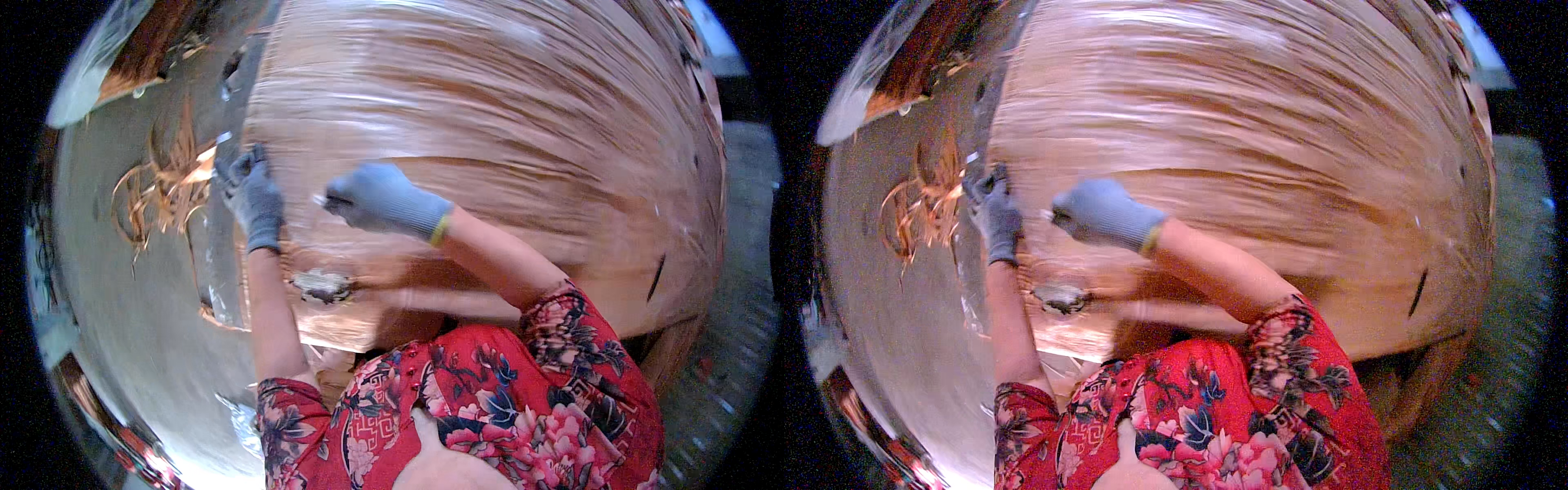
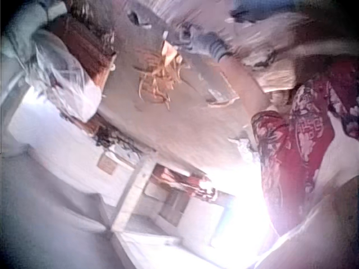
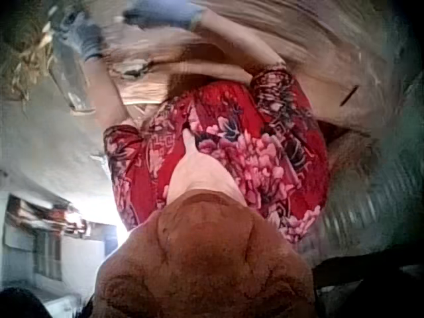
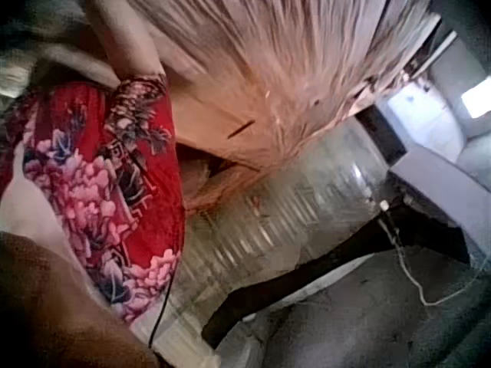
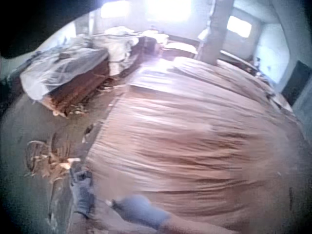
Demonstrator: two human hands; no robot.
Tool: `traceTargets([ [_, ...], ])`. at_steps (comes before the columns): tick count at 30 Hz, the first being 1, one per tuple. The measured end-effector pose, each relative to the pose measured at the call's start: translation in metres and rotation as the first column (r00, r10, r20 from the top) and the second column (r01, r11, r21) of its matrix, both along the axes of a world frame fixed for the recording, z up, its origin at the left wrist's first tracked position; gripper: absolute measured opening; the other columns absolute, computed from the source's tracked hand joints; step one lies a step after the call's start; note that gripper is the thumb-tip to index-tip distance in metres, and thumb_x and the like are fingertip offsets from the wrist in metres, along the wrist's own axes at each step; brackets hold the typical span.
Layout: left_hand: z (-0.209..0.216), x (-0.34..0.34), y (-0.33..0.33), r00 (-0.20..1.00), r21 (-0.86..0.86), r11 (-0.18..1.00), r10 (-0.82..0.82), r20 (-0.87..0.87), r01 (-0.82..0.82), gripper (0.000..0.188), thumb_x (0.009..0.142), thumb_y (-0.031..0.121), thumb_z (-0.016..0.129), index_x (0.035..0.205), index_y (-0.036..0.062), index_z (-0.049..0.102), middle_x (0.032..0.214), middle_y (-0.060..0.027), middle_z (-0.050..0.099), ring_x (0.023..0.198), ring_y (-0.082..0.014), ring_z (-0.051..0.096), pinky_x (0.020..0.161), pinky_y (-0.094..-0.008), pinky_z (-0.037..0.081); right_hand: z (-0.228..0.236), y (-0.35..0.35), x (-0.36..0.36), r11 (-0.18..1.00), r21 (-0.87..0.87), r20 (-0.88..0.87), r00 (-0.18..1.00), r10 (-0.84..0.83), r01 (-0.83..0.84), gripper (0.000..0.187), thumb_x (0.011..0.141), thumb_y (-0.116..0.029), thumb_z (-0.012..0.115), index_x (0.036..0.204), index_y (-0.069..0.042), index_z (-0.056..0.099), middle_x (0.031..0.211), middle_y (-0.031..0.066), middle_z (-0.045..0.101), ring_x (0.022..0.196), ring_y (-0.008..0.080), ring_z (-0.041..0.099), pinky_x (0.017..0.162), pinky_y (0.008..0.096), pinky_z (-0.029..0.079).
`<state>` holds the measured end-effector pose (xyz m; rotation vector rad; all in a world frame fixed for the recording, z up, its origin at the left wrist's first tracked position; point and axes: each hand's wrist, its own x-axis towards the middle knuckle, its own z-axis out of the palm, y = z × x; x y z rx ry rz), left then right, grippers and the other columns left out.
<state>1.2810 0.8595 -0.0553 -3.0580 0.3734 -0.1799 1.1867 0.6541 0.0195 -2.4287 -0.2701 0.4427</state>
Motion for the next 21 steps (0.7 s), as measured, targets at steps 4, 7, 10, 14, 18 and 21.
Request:
traceTargets([
  [4,0.023,-0.013,-0.024,0.973,-0.003,0.983,-0.184,0.142,0.186,0.064,0.078,0.022,0.057,0.138,0.0205,0.036,0.137,-0.0041,0.040,0.134,-0.0383,0.017,0.106,-0.0529,0.019,-0.012,-0.076,-0.101,0.902,0.135,-0.111,0.911,-0.397,0.410,0.027,0.091,-0.032,0.052,0.088,-0.006,0.061,0.068,0.0104,0.063,0.061,0.0172,0.062,0.058,0.0328,0.048],
  [7,0.024,-0.050,-0.094,0.856,-0.401,0.757,-0.448,0.256,0.516,0.074,0.078,0.026,0.060,0.142,0.0140,0.026,0.141,-0.0058,0.036,0.135,-0.0382,0.016,0.108,-0.0505,0.018,-0.022,-0.135,-0.160,0.663,0.252,-0.076,0.698,-0.712,0.705,0.031,0.090,-0.033,0.051,0.087,-0.004,0.062,0.070,0.0137,0.062,0.065,0.0214,0.061,0.062,0.0337,0.048],
  [10,0.035,-0.107,-0.160,0.708,-0.472,0.588,-0.696,0.120,0.657,0.081,0.076,0.030,0.064,0.142,0.0099,0.023,0.141,-0.0079,0.036,0.134,-0.0370,0.019,0.109,-0.0468,0.017,-0.019,-0.165,-0.175,0.427,0.286,-0.179,0.486,-0.856,0.858,0.033,0.090,-0.032,0.053,0.082,-0.002,0.061,0.065,0.0115,0.059,0.060,0.0162,0.057,0.060,0.0308,0.046],
  [14,0.014,-0.121,-0.184,0.590,-0.488,0.509,-0.807,0.015,0.709,0.068,0.075,0.029,0.064,0.134,0.0076,0.039,0.140,-0.0091,0.037,0.132,-0.0343,0.027,0.109,-0.0493,0.016,-0.032,-0.208,-0.188,0.415,0.242,-0.068,0.442,-0.894,0.877,0.033,0.089,-0.032,0.055,0.080,-0.001,0.061,0.062,0.0103,0.057,0.057,0.0135,0.052,0.056,0.0287,0.043],
  [18,0.022,-0.123,-0.188,0.560,-0.424,0.507,-0.828,0.000,0.750,0.063,0.075,0.028,0.062,0.131,0.0064,0.042,0.140,-0.0096,0.037,0.132,-0.0351,0.026,0.108,-0.0515,0.016,-0.028,-0.228,-0.199,0.271,0.213,0.040,0.269,-0.962,0.939,0.034,0.082,-0.038,0.062,0.080,-0.004,0.063,0.066,0.0140,0.059,0.061,0.0212,0.056,0.059,0.0342,0.044],
  [21,0.021,-0.126,-0.191,0.570,-0.480,0.493,-0.821,0.018,0.725,0.067,0.075,0.027,0.062,0.135,0.0078,0.037,0.137,-0.0106,0.040,0.133,-0.0375,0.024,0.107,-0.0531,0.018,-0.014,-0.234,-0.196,0.250,-0.115,0.094,0.262,-0.961,0.961,0.041,0.070,-0.045,0.070,0.083,-0.007,0.063,0.076,0.0178,0.063,0.072,0.0334,0.060,0.064,0.0419,0.045],
])
